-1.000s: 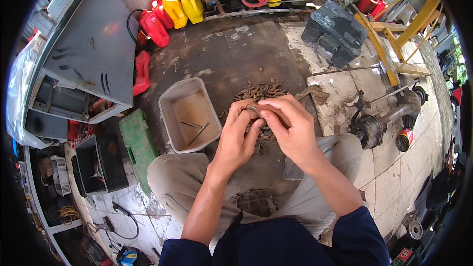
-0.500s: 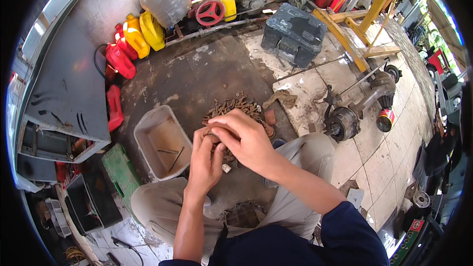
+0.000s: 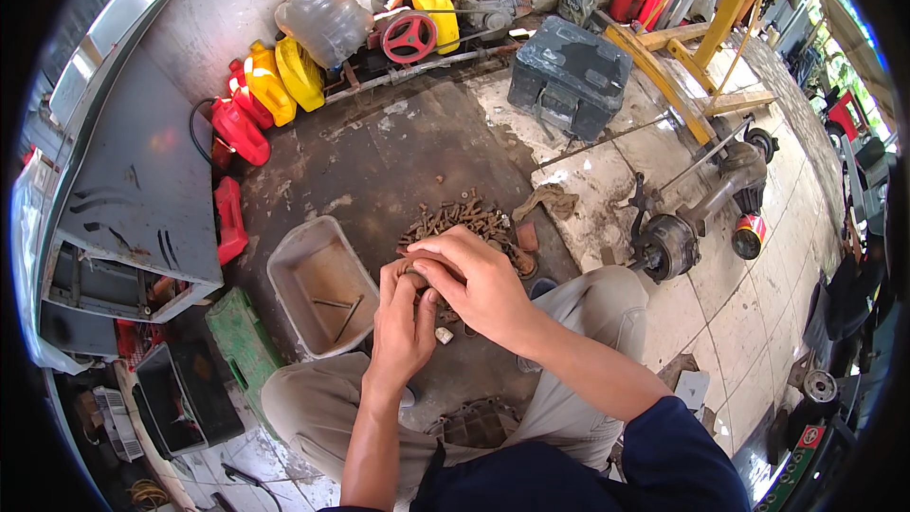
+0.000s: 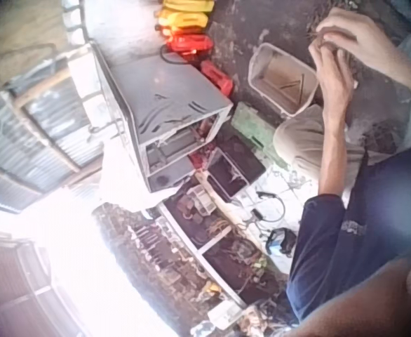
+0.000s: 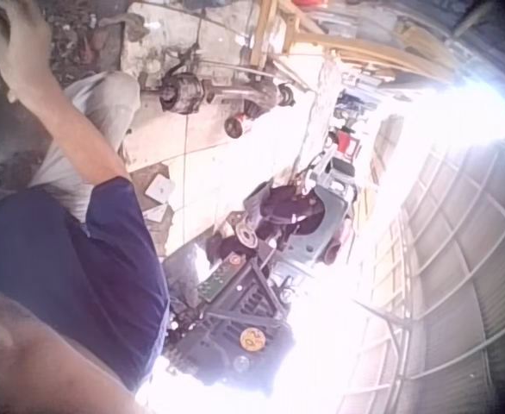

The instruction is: The person sits on the floor and repeatedly picks up small metal fasteners from a pile, rubs them between their fingers, and places them back down. The person handles the fasteners one at a time throughout the clip.

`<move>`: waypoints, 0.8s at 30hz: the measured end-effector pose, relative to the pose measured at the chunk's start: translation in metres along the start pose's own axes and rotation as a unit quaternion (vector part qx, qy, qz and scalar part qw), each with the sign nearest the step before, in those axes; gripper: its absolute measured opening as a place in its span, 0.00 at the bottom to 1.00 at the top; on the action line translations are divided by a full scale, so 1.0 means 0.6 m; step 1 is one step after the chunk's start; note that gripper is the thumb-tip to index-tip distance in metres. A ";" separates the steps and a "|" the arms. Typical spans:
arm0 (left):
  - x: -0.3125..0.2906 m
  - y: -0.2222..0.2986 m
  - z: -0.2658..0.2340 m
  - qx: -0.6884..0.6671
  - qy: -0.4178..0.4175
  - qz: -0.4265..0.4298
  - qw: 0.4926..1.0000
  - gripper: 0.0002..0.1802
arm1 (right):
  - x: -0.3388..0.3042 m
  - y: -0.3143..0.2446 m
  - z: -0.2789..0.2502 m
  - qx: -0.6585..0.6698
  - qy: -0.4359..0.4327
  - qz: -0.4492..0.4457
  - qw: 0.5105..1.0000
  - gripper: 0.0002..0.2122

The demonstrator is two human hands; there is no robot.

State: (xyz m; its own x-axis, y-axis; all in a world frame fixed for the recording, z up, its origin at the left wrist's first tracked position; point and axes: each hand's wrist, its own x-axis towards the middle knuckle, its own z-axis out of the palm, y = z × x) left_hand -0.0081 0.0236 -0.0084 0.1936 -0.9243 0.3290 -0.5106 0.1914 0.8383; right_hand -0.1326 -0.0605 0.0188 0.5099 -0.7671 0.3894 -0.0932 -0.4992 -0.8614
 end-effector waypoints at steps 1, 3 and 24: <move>0.002 -0.003 -0.002 0.006 0.009 0.006 1.000 0.06 | -0.001 -0.003 0.000 -0.006 -0.002 -0.002 1.000 0.09; 0.006 -0.011 -0.009 0.018 0.025 0.017 0.999 0.07 | -0.002 -0.004 0.001 -0.011 0.003 -0.009 1.000 0.09; 0.006 0.000 -0.006 0.021 0.009 0.012 1.000 0.08 | 0.004 0.005 0.005 0.044 0.010 0.008 0.999 0.08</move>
State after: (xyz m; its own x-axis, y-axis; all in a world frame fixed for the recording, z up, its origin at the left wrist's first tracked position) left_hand -0.0044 0.0213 -0.0057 0.1954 -0.9133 0.3573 -0.5505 0.1994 0.8107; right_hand -0.1291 -0.0630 0.0162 0.4912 -0.7834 0.3808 -0.0254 -0.4498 -0.8928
